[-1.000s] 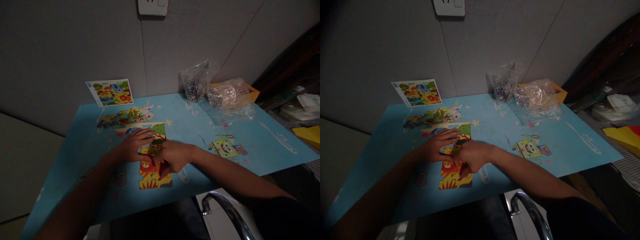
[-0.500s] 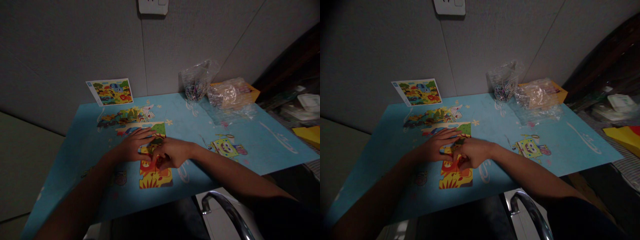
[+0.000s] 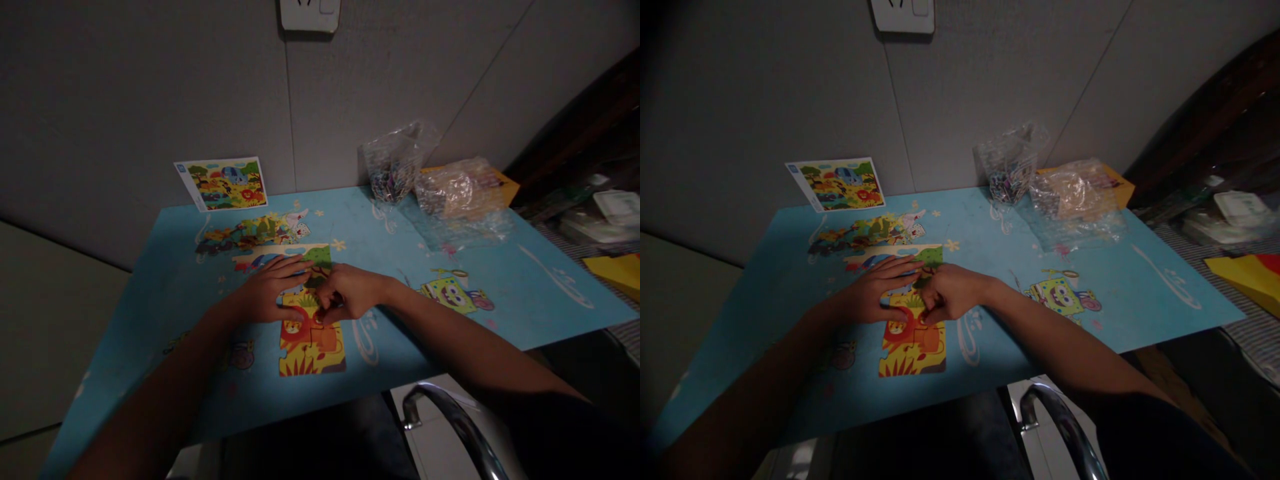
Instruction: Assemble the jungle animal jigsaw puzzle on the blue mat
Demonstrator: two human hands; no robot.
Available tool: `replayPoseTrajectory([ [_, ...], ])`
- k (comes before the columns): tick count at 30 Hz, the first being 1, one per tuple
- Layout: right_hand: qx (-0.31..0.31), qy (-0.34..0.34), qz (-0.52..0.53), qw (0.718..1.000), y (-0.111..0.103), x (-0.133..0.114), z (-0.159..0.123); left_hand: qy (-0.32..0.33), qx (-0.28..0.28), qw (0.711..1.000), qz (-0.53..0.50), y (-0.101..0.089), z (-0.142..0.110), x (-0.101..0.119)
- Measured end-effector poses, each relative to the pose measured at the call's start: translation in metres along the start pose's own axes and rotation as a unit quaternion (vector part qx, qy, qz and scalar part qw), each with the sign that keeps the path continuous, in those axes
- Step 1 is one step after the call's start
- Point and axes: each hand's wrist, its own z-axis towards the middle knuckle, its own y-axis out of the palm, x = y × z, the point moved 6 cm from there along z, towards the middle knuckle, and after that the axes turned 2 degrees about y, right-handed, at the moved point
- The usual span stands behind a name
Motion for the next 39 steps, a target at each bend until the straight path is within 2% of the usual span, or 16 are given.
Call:
replayPoseTrajectory([
  [6, -0.012, -0.003, -0.049, 0.999, 0.001, -0.003, 0.001, -0.007, -0.006, 1.0, -0.006, -0.002, 0.001, 0.003],
  [22, -0.009, 0.023, -0.103, 0.994, 0.003, -0.006, 0.002, -0.007, -0.011, 1.0, -0.001, -0.001, 0.001, 0.001],
  [39, -0.025, 0.037, -0.128, 0.991, 0.003, -0.009, 0.003, 0.003, 0.007, 1.0, -0.004, 0.0, -0.001, 0.0],
])
